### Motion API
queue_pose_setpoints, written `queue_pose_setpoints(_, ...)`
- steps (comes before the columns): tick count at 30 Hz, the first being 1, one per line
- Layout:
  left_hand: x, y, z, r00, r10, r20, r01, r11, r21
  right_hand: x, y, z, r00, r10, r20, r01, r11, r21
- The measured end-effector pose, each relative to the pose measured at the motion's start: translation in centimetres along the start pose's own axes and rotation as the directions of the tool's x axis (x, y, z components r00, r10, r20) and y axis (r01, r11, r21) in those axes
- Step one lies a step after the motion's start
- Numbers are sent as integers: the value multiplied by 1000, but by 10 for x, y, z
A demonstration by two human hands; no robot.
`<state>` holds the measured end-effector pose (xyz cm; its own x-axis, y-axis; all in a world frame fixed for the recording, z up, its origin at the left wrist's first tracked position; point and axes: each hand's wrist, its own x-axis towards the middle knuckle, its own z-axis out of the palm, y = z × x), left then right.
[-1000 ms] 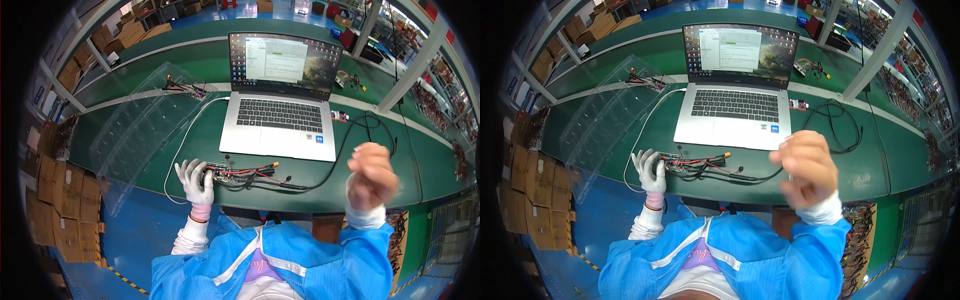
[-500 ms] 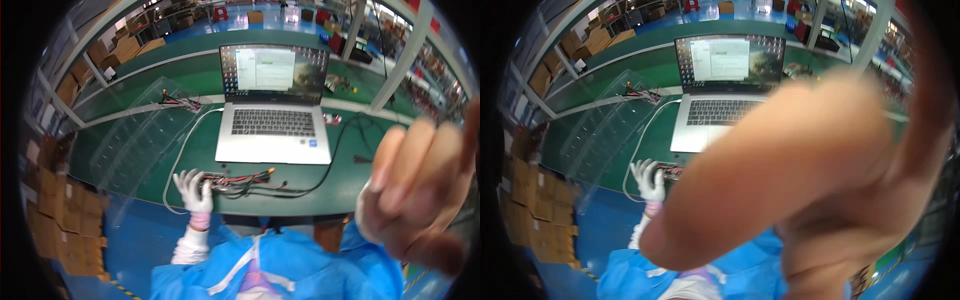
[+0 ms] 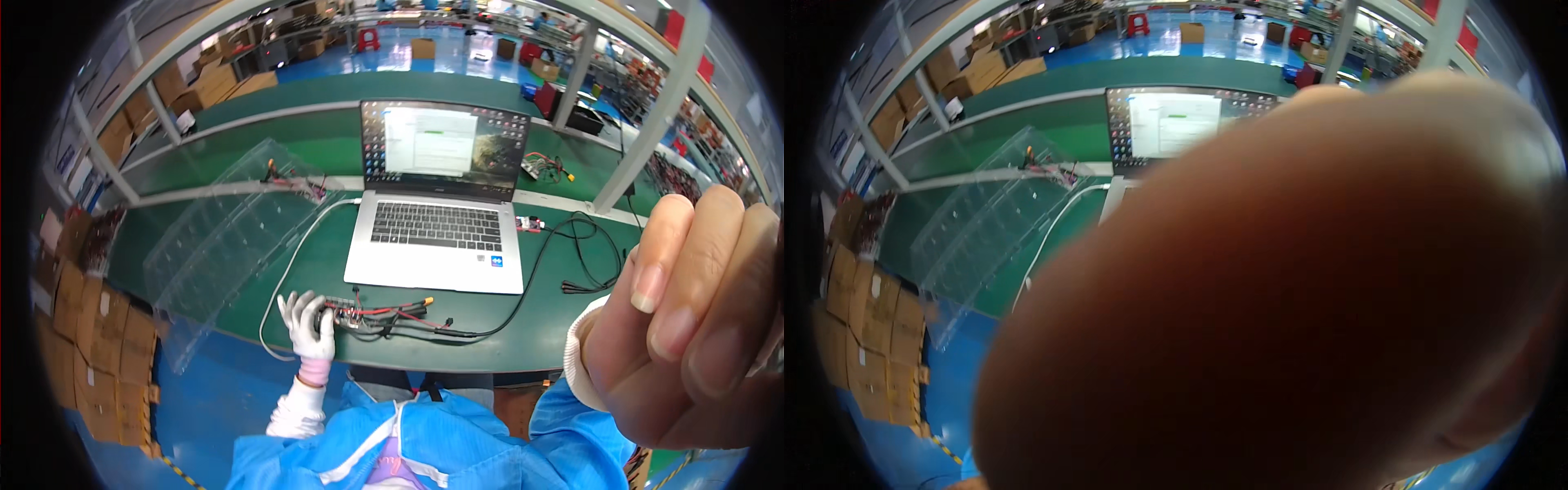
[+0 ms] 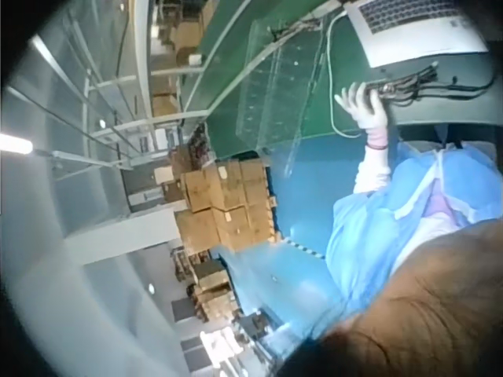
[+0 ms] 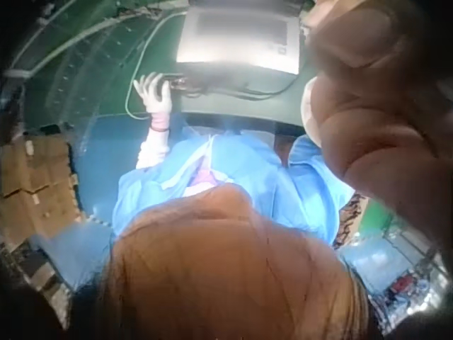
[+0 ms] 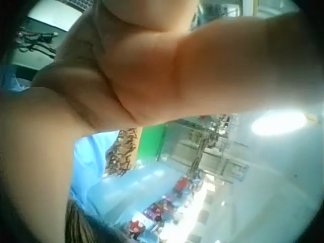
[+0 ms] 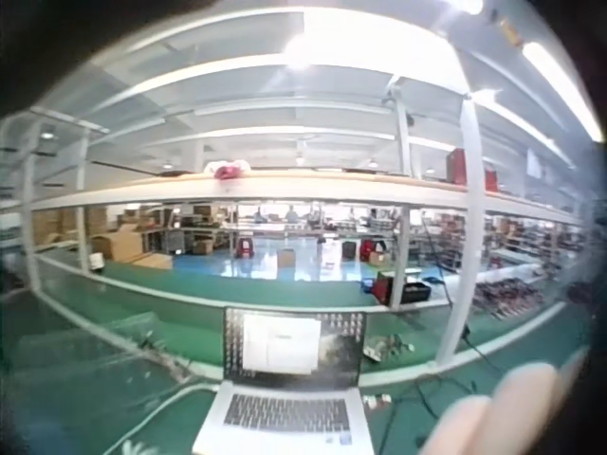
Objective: The person tests circuit board assemblies by taking them from a tray, connecting their cables to a laptop interface wire, operating the laptop, and placing the tested assemblies onto a stack.
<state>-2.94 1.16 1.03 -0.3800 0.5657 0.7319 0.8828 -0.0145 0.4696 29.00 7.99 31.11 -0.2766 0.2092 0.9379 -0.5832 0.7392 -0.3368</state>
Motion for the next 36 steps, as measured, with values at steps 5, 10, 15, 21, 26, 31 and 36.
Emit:
queue_pose_setpoints(5, 4, 5, 0, 1000, 11, 25, -11, 1000, -14, 3, 4, 11, 1000, 7, 5, -7, 994, 113)
queue_pose_setpoints(10, 9, -6, -2, 1000, 5, 23, -5, 1000, -1, 1, 9, 7, 996, 59, -73, -51, 992, 112)
queue_pose_setpoints(15, 2, 3, 8, 1000, -3, 16, 3, 1000, -22, 5, 14, 11, 991, 45, -127, -29, 992, 125)
queue_pose_setpoints(21, -3, -4, 5, 1000, 18, -4, -18, 1000, -12, -4, 13, 22, 975, -131, -181, 161, 974, 161)
queue_pose_setpoints(26, -6, -8, 3, 1000, 25, 19, -25, 1000, 4, -23, 5, 18, 993, -104, 59, 81, 947, 312)
queue_pose_setpoints(31, -4, -17, 10, 997, 61, 39, -60, 998, -3, -18, 22, 89, 995, -42, 95, -26, 784, 620)
queue_pose_setpoints(36, 4, 7, 3, 978, -70, 197, 59, 996, 63, -11, 19, 82, 989, -45, 144, -101, 511, 854)
